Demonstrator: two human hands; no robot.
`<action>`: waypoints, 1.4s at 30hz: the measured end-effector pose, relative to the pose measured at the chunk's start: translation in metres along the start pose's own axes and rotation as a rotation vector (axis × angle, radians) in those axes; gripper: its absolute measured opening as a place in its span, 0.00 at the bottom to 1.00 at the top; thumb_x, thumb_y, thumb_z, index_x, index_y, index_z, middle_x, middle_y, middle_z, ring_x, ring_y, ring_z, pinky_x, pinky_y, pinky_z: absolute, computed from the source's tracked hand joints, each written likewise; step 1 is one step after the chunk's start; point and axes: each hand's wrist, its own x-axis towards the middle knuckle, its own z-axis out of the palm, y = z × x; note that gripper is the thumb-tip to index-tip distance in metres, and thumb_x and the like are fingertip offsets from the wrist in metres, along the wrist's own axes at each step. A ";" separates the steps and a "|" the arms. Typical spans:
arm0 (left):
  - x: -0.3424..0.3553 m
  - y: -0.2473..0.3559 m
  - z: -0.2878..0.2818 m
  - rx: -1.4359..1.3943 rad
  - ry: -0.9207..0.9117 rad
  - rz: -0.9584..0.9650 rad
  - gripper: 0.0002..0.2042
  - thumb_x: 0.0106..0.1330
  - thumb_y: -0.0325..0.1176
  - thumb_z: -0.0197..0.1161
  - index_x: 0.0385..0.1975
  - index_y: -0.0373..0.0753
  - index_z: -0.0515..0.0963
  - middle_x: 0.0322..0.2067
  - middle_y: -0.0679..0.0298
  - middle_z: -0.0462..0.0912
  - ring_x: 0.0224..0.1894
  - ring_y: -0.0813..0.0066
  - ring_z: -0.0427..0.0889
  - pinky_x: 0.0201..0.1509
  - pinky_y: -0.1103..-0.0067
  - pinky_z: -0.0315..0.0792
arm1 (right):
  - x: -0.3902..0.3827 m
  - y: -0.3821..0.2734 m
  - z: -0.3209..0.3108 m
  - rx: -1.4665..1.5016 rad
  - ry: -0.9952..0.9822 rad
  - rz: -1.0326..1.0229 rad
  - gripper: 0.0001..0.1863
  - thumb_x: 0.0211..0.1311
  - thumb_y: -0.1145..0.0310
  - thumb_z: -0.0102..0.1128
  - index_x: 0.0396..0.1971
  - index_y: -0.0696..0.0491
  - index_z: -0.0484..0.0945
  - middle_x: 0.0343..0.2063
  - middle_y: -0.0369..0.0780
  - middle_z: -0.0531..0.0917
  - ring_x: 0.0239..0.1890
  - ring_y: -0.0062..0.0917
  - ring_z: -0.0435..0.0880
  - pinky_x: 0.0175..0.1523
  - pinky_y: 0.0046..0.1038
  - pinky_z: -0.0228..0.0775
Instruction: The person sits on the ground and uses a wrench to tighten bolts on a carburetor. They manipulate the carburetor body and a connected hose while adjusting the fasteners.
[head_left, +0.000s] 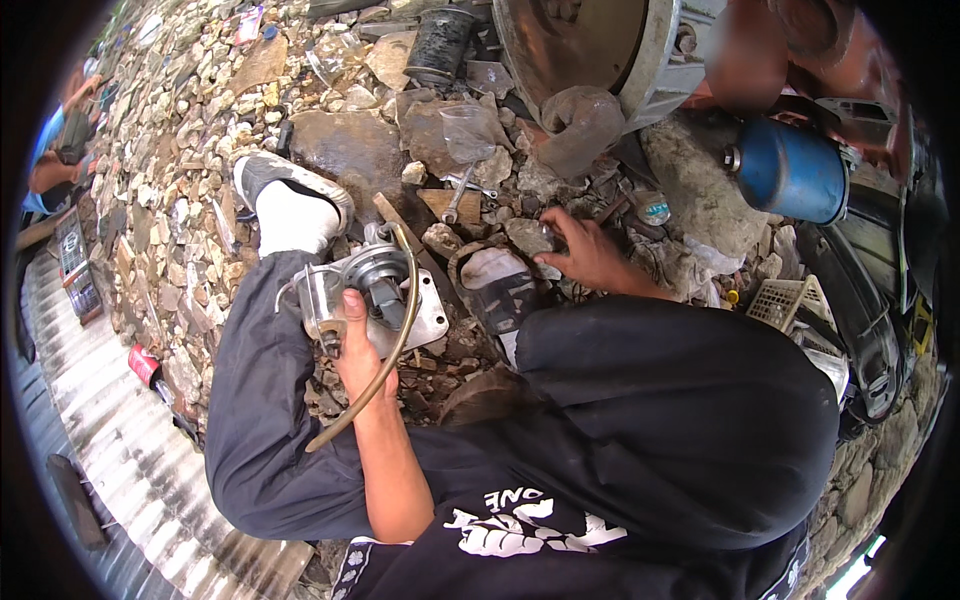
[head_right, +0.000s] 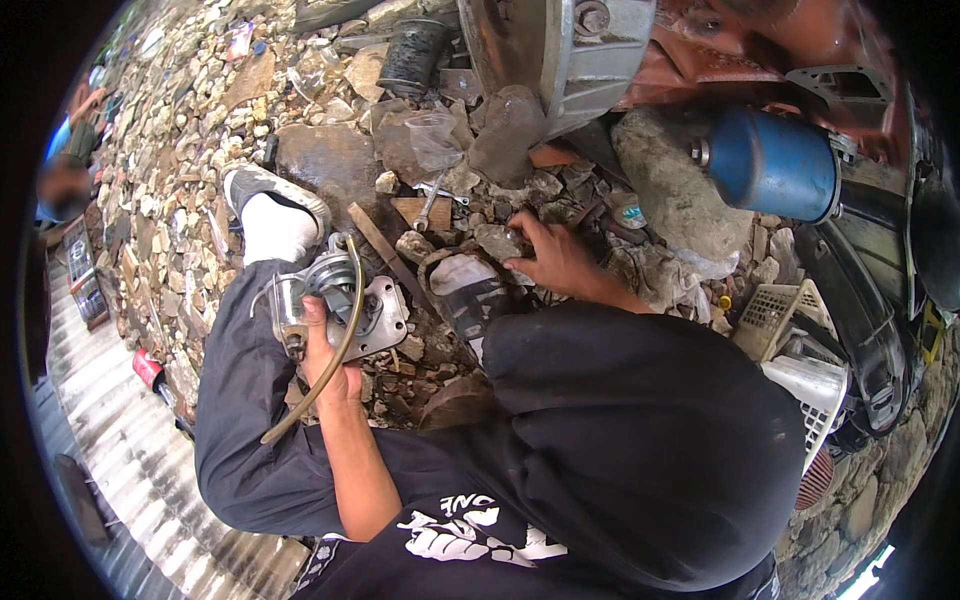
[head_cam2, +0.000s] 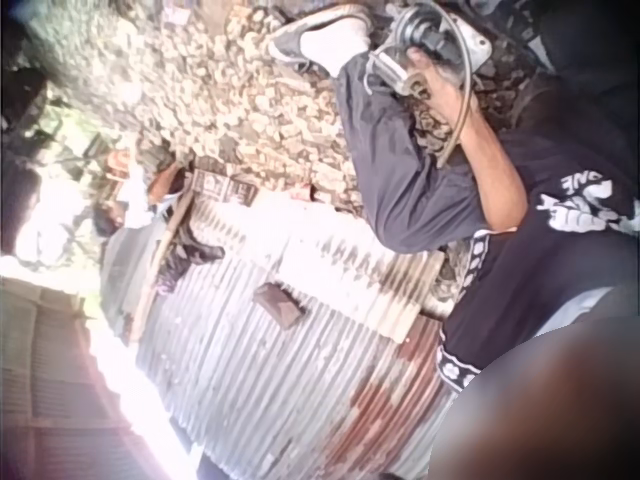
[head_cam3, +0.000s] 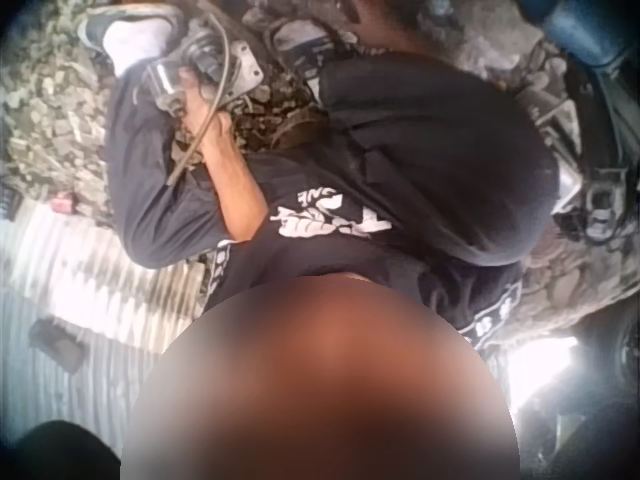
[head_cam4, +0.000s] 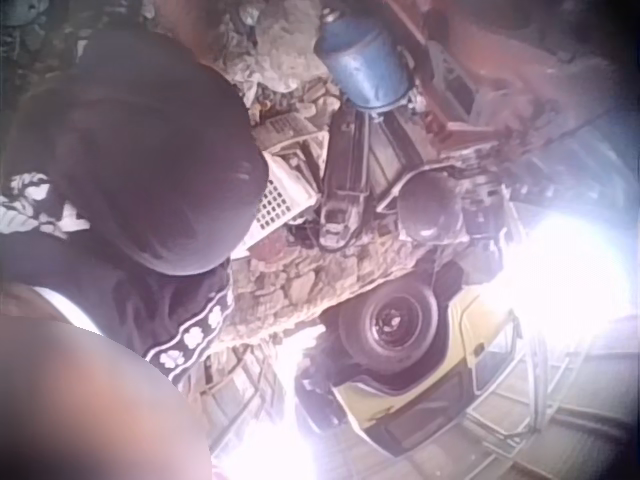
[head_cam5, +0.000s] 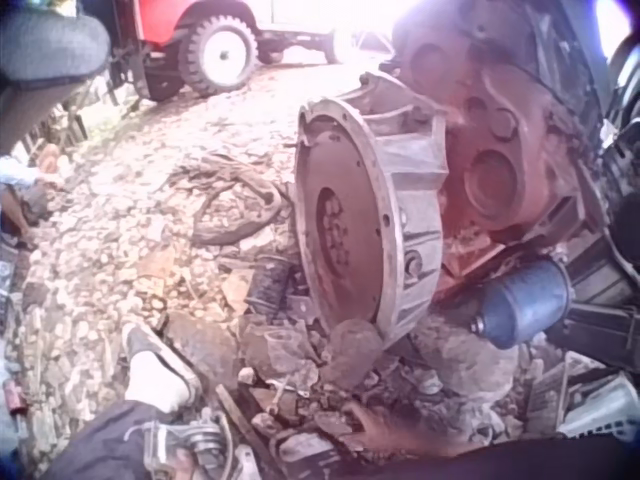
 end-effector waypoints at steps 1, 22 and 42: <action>0.000 -0.001 0.000 -0.007 -0.009 0.008 0.34 0.65 0.47 0.73 0.64 0.32 0.70 0.58 0.57 0.79 0.59 0.67 0.78 0.64 0.71 0.73 | -0.009 -0.002 0.001 0.012 0.004 0.000 0.30 0.58 0.61 0.74 0.55 0.55 0.69 0.42 0.50 0.85 0.49 0.50 0.84 0.52 0.44 0.76; -0.001 -0.014 -0.003 0.021 0.012 0.001 0.28 0.67 0.46 0.70 0.58 0.30 0.74 0.52 0.58 0.82 0.52 0.69 0.82 0.58 0.72 0.77 | 0.071 -0.026 0.052 -0.320 0.293 0.010 0.16 0.57 0.63 0.70 0.43 0.53 0.82 0.41 0.42 0.82 0.39 0.44 0.86 0.46 0.46 0.78; 0.008 -0.023 -0.002 0.064 -0.062 0.006 0.33 0.66 0.47 0.72 0.62 0.30 0.71 0.54 0.55 0.81 0.55 0.66 0.81 0.61 0.69 0.77 | 0.065 -0.029 0.051 -0.298 0.212 0.133 0.19 0.58 0.63 0.68 0.47 0.54 0.82 0.47 0.47 0.82 0.46 0.46 0.85 0.52 0.43 0.78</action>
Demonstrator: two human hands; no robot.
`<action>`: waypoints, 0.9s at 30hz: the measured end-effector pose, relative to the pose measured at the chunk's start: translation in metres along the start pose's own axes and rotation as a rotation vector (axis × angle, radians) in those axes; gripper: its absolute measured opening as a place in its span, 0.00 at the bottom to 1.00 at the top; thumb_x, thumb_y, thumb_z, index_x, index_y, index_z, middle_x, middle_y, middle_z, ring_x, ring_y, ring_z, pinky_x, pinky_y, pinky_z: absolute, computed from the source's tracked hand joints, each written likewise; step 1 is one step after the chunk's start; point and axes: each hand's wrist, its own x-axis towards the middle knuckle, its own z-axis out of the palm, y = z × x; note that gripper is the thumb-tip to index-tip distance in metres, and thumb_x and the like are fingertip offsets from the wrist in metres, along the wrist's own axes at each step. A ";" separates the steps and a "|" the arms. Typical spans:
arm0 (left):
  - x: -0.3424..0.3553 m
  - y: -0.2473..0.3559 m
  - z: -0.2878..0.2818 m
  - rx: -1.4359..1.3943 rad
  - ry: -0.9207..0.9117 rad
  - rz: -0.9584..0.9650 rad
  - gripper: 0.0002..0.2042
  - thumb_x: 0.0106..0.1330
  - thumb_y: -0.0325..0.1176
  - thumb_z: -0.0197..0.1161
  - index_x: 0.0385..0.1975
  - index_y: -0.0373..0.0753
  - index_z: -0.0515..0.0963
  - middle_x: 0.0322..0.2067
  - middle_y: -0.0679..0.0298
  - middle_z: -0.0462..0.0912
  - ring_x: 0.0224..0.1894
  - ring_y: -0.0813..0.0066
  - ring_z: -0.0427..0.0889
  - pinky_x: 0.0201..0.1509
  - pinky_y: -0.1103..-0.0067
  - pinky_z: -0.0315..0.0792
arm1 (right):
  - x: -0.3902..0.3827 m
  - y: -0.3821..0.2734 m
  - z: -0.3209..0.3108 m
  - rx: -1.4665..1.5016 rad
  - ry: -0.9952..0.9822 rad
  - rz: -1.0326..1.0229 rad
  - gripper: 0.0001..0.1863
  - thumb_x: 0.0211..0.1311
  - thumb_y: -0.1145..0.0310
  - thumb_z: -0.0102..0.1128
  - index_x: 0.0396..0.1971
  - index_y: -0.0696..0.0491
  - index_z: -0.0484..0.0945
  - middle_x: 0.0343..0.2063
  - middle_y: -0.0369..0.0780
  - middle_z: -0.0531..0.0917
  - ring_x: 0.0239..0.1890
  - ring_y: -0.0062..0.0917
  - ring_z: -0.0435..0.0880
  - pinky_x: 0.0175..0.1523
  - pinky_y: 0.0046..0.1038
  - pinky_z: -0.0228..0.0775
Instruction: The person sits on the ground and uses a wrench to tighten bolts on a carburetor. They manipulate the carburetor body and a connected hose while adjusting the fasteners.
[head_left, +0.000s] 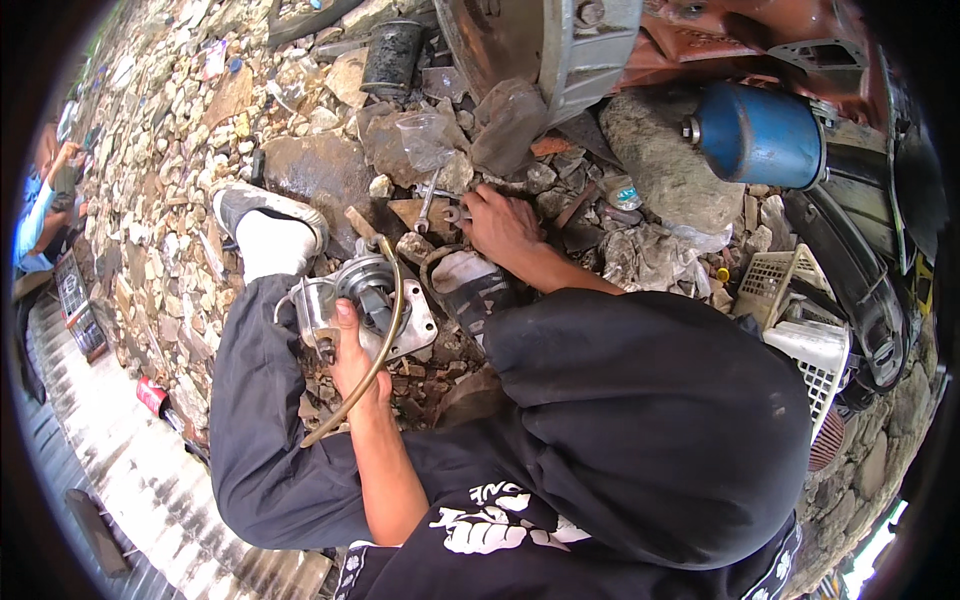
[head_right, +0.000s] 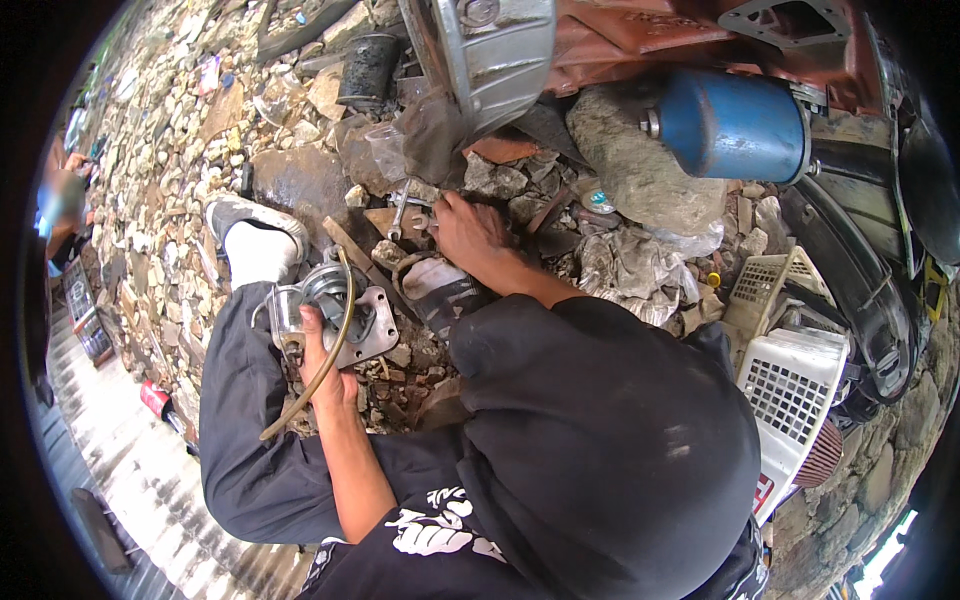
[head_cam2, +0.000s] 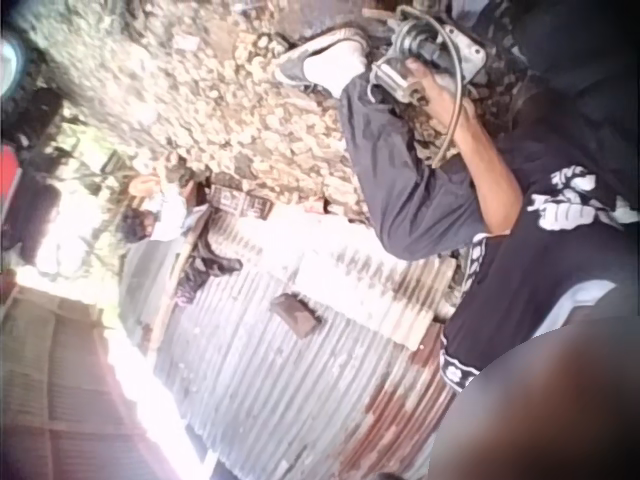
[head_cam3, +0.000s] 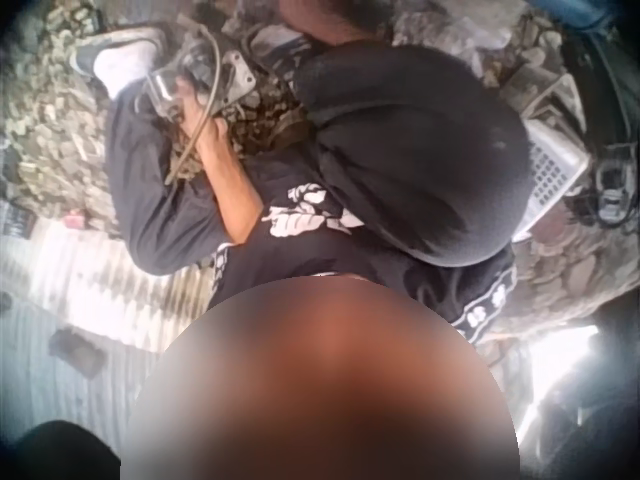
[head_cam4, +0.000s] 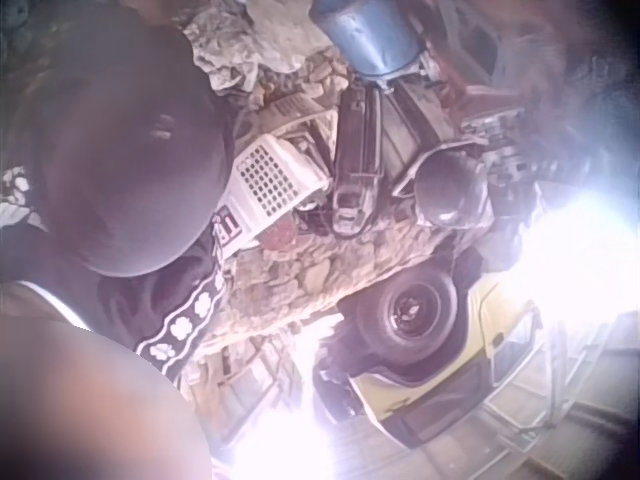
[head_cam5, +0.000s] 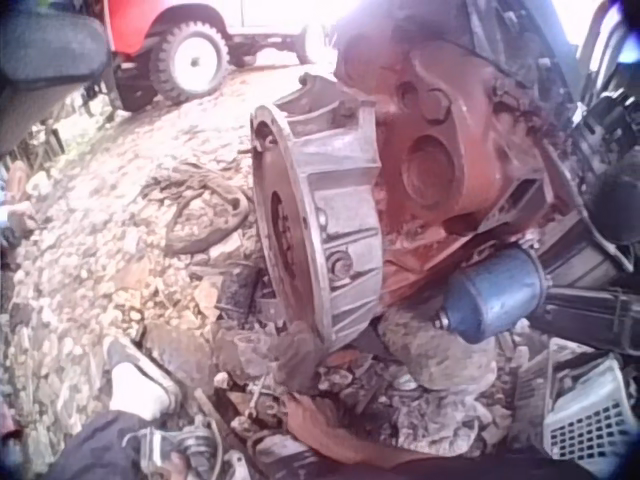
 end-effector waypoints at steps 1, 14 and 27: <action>0.000 0.000 -0.001 0.014 0.002 0.002 0.32 0.66 0.47 0.71 0.62 0.30 0.71 0.54 0.55 0.81 0.55 0.66 0.82 0.60 0.69 0.77 | -0.003 -0.002 0.000 -0.045 -0.007 0.026 0.19 0.58 0.63 0.66 0.48 0.55 0.82 0.48 0.48 0.82 0.45 0.48 0.85 0.52 0.43 0.78; 0.001 -0.005 0.006 -0.038 -0.111 -0.086 0.36 0.64 0.43 0.74 0.67 0.31 0.68 0.63 0.55 0.74 0.64 0.66 0.72 0.72 0.69 0.63 | -0.085 0.065 -0.060 0.133 -0.146 -0.085 0.18 0.61 0.59 0.69 0.45 0.55 0.84 0.45 0.46 0.80 0.44 0.44 0.83 0.48 0.42 0.76; -0.009 -0.007 0.005 0.068 -0.105 -0.023 0.40 0.64 0.51 0.73 0.67 0.28 0.66 0.65 0.54 0.72 0.69 0.65 0.68 0.73 0.69 0.62 | -0.088 0.076 -0.080 -0.068 0.203 -0.057 0.26 0.62 0.65 0.67 0.60 0.48 0.76 0.61 0.39 0.75 0.43 0.42 0.87 0.46 0.44 0.80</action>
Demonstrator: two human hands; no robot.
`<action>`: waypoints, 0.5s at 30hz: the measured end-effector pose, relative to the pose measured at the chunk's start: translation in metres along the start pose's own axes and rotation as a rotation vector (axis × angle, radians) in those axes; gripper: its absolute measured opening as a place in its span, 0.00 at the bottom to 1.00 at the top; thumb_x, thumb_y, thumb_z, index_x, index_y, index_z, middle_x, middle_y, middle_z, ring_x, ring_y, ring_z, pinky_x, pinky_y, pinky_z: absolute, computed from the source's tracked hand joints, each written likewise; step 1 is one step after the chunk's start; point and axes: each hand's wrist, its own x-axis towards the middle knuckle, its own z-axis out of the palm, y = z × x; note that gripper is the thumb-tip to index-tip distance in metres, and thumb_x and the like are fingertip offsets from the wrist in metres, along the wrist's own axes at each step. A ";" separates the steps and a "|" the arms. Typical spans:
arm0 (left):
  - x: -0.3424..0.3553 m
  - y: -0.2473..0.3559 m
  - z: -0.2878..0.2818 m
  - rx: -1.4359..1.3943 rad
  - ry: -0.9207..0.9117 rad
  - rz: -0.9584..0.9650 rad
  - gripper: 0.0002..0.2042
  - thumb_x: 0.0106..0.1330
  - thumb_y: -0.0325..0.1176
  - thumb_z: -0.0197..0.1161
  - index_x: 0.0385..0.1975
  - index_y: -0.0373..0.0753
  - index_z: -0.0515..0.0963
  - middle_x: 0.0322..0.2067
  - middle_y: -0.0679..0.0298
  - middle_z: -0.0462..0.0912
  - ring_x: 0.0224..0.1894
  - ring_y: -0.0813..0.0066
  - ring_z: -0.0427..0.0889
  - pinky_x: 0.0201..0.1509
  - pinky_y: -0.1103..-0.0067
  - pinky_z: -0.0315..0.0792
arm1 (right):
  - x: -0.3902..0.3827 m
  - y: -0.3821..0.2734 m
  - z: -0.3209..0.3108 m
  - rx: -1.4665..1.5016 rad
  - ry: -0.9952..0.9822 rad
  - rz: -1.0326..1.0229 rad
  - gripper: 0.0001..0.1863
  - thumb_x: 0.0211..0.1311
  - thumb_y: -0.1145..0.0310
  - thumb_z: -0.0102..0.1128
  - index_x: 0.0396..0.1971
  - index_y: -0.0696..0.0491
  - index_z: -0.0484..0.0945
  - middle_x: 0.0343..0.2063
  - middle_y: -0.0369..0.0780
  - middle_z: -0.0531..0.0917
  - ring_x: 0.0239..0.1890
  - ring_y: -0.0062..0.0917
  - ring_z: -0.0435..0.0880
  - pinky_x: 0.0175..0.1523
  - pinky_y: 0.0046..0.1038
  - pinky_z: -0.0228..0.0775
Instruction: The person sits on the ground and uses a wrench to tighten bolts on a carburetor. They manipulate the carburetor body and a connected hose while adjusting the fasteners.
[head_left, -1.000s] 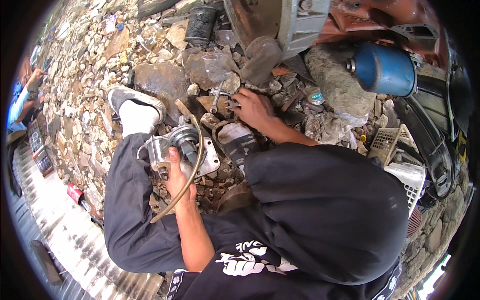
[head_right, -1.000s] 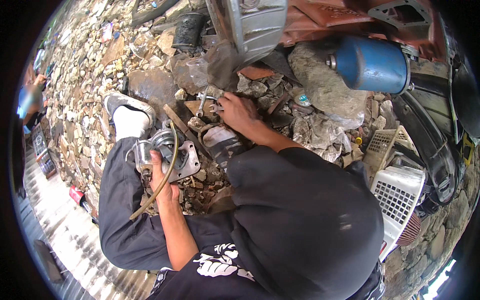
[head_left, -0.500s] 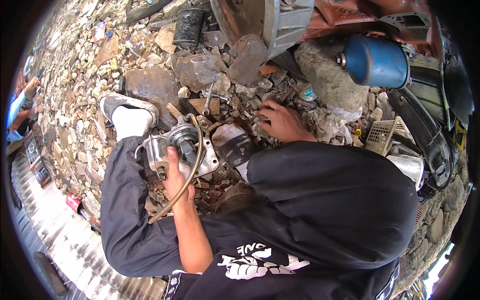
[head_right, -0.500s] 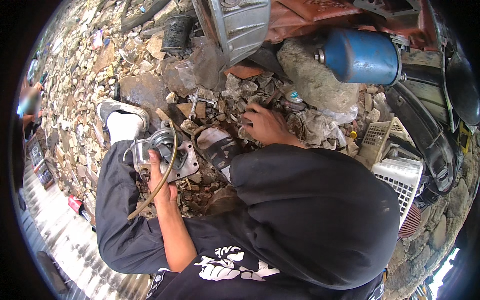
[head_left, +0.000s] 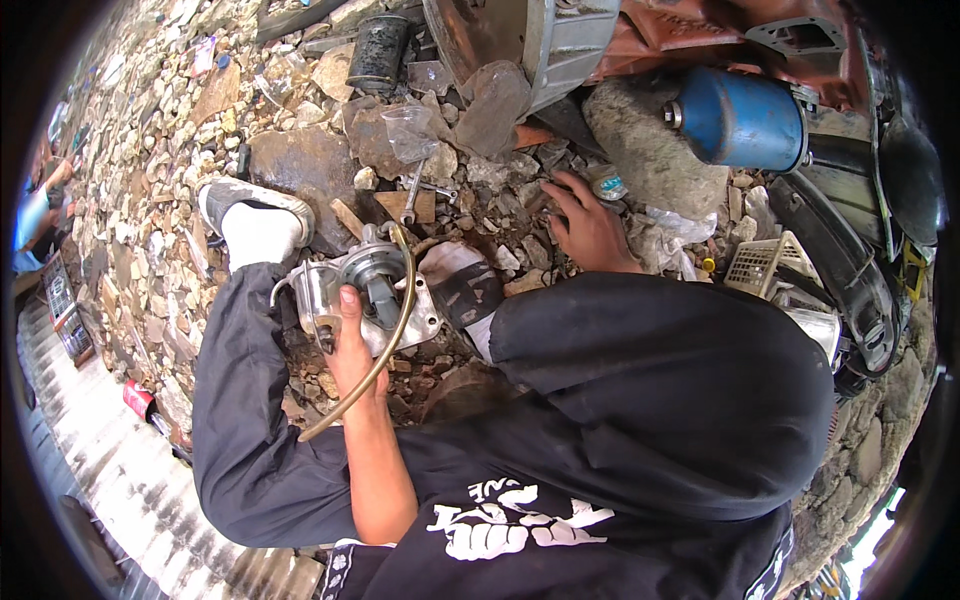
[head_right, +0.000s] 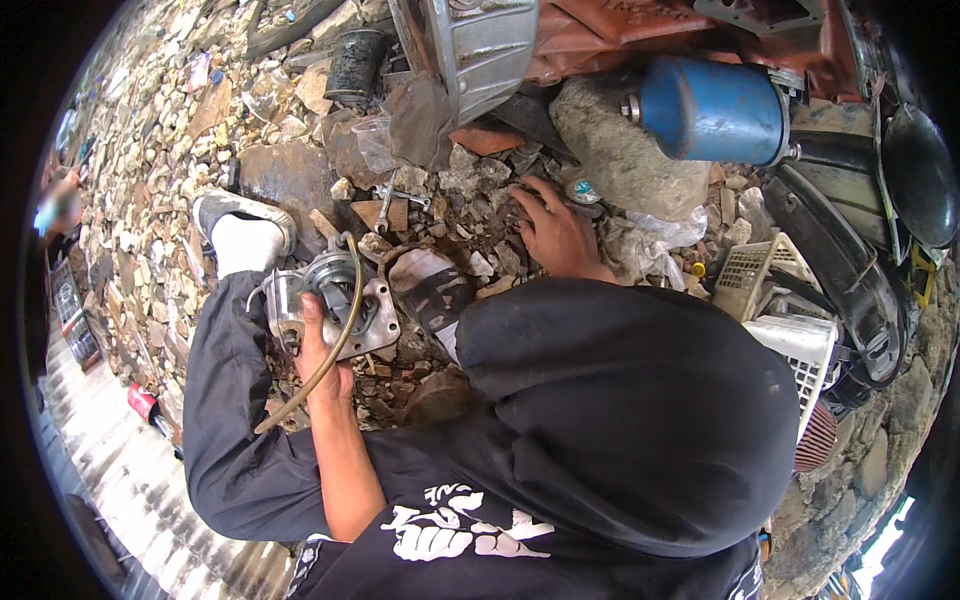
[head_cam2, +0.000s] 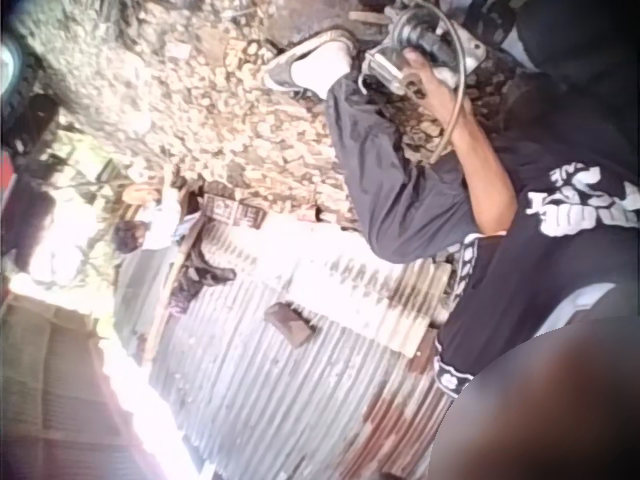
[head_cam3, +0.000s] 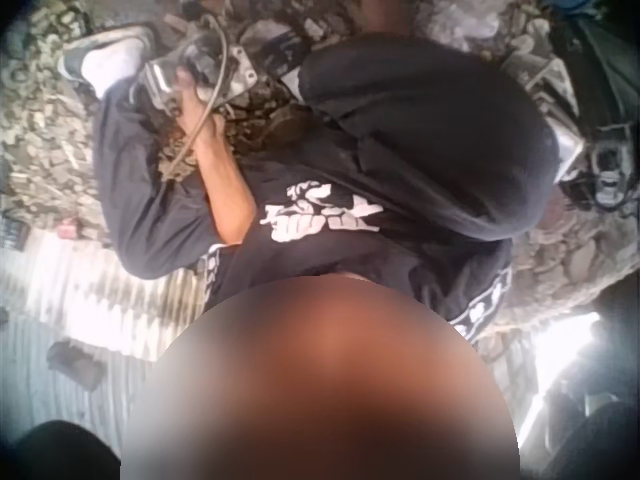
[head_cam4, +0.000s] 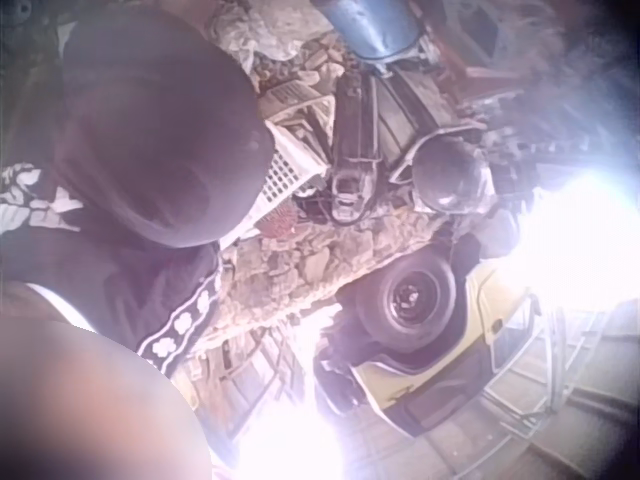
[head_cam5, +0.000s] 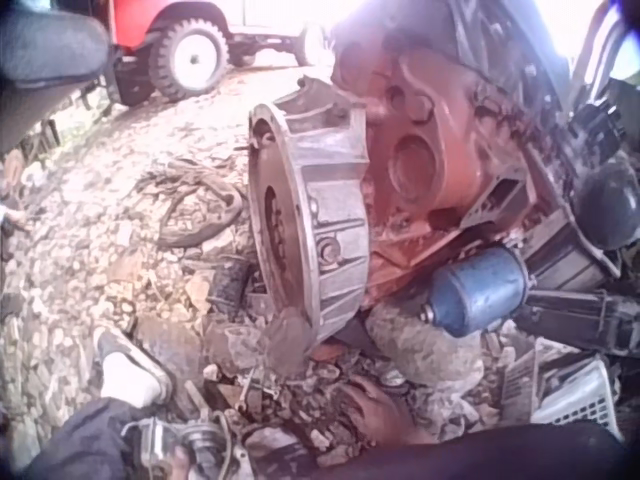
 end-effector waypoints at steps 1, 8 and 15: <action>0.001 -0.001 -0.001 0.004 0.007 -0.011 0.41 0.64 0.51 0.73 0.68 0.27 0.65 0.66 0.53 0.71 0.70 0.64 0.67 0.74 0.69 0.61 | 0.006 0.005 0.000 -0.050 -0.153 0.025 0.32 0.61 0.66 0.67 0.66 0.46 0.70 0.65 0.39 0.71 0.41 0.43 0.87 0.44 0.44 0.81; -0.003 0.007 0.006 -0.115 0.040 -0.009 0.32 0.65 0.38 0.74 0.66 0.33 0.69 0.62 0.57 0.75 0.64 0.66 0.72 0.73 0.69 0.61 | -0.005 -0.002 -0.010 -0.010 -0.298 0.117 0.38 0.61 0.66 0.67 0.72 0.42 0.61 0.60 0.43 0.73 0.49 0.48 0.83 0.51 0.46 0.77; -0.008 0.008 0.007 -0.098 0.044 -0.001 0.35 0.63 0.39 0.75 0.66 0.32 0.68 0.62 0.55 0.74 0.64 0.65 0.71 0.72 0.69 0.61 | -0.039 0.021 0.013 -0.091 -0.734 0.116 0.27 0.62 0.65 0.66 0.61 0.50 0.74 0.51 0.46 0.80 0.50 0.45 0.83 0.53 0.43 0.76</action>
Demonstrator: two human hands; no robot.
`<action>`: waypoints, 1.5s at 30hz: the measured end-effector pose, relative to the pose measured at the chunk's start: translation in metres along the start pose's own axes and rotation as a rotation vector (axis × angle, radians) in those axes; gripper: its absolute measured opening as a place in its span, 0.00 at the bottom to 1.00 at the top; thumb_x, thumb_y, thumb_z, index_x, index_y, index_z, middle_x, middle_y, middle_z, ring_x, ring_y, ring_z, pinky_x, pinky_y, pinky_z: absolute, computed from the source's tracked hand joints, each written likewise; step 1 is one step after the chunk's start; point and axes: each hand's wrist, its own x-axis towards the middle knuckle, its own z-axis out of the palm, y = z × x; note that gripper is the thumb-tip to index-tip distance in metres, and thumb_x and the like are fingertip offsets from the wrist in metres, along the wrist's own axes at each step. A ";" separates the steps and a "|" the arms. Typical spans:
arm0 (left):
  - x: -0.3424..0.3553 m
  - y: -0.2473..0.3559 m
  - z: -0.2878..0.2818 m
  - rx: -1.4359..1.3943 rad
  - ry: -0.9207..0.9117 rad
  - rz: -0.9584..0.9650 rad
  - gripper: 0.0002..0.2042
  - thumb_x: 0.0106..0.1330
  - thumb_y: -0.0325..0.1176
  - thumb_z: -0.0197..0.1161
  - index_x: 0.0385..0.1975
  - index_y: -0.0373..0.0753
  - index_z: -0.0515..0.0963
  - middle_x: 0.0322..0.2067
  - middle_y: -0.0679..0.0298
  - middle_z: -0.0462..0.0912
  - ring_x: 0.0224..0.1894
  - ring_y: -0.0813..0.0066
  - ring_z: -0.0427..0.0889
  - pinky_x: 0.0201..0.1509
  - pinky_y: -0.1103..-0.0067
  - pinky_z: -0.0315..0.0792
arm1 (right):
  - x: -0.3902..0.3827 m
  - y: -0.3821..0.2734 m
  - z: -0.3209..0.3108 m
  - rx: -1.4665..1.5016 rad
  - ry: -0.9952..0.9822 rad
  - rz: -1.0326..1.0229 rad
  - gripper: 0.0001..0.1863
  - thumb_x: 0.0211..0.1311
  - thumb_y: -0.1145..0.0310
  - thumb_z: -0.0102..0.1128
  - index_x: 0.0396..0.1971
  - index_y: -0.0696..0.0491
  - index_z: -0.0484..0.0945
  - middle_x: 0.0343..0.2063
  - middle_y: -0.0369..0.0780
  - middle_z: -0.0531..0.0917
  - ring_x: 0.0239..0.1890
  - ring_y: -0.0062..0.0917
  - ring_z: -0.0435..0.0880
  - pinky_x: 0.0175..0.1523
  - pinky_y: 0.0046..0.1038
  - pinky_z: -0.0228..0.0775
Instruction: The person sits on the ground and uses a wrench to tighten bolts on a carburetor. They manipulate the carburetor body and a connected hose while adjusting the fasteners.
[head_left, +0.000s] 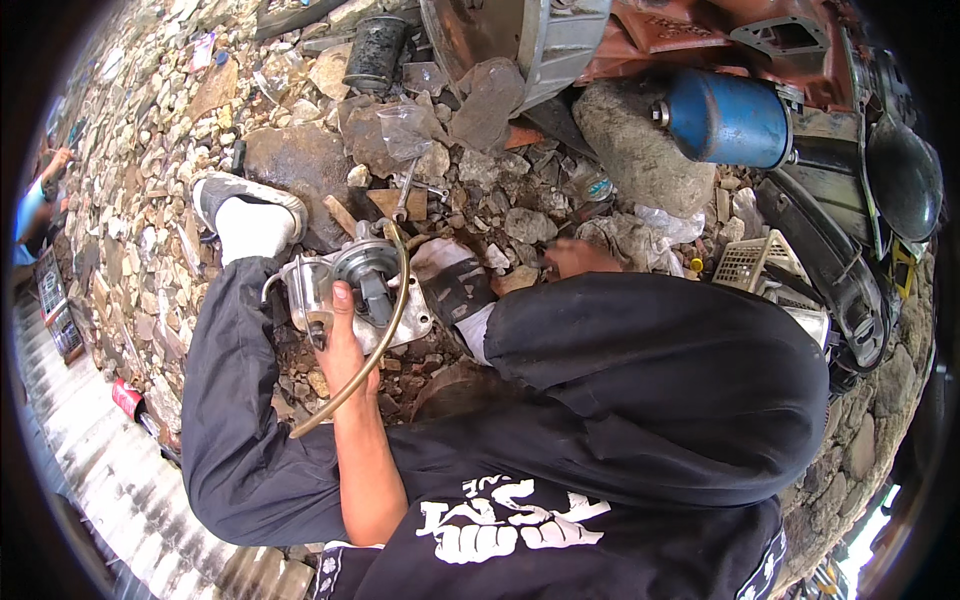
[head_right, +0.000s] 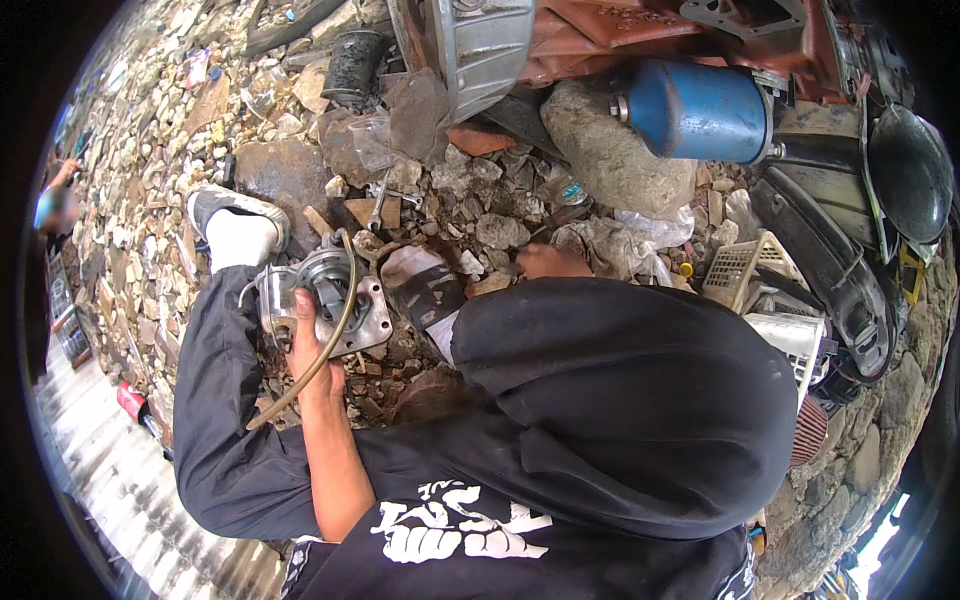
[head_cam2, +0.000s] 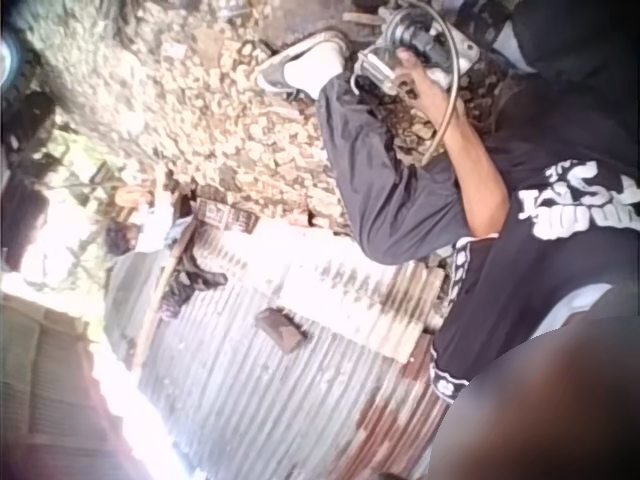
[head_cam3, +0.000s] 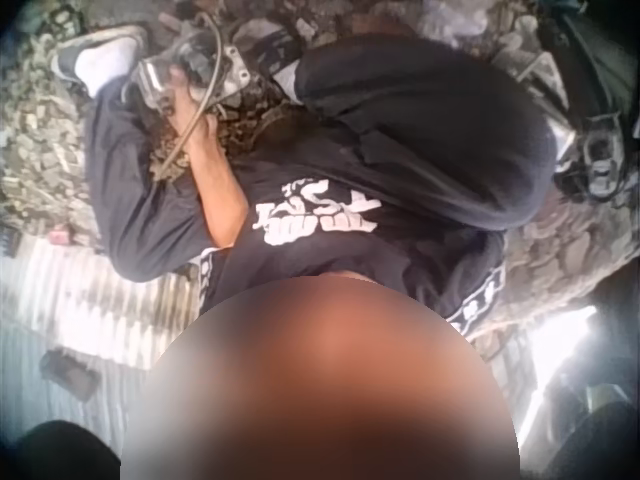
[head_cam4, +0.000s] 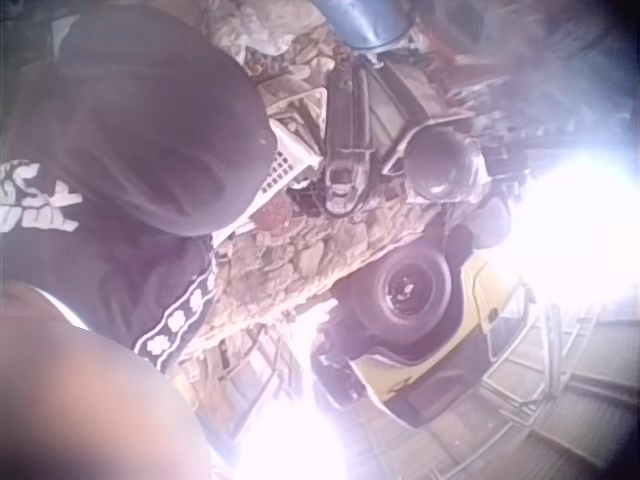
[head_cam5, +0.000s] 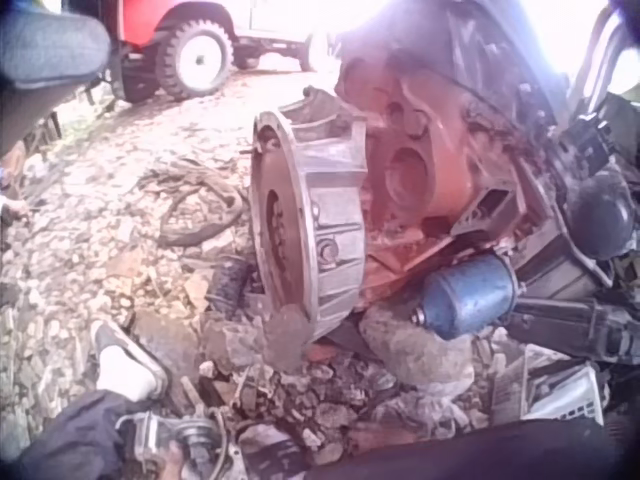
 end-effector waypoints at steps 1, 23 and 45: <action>0.001 0.000 0.000 0.005 -0.011 0.005 0.35 0.63 0.39 0.76 0.67 0.32 0.68 0.62 0.55 0.74 0.64 0.65 0.71 0.72 0.69 0.61 | 0.004 0.019 0.016 0.001 -0.064 -0.069 0.25 0.63 0.64 0.66 0.60 0.52 0.75 0.49 0.45 0.81 0.49 0.42 0.84 0.53 0.41 0.77; -0.091 0.099 -0.019 -0.100 -0.110 0.408 0.20 0.74 0.45 0.62 0.57 0.37 0.75 0.50 0.61 0.82 0.52 0.69 0.81 0.59 0.68 0.77 | -0.160 -0.013 -0.162 1.165 0.387 -0.355 0.22 0.77 0.67 0.53 0.65 0.60 0.73 0.29 0.32 0.80 0.25 0.11 0.73 0.33 0.17 0.67; -0.169 0.162 0.072 -0.681 -0.565 0.708 0.22 0.77 0.47 0.56 0.61 0.38 0.72 0.52 0.60 0.82 0.52 0.69 0.83 0.58 0.68 0.78 | -0.300 -0.246 -0.299 0.409 0.569 -0.893 0.10 0.74 0.66 0.56 0.43 0.58 0.74 0.15 0.35 0.76 0.16 0.18 0.71 0.24 0.26 0.64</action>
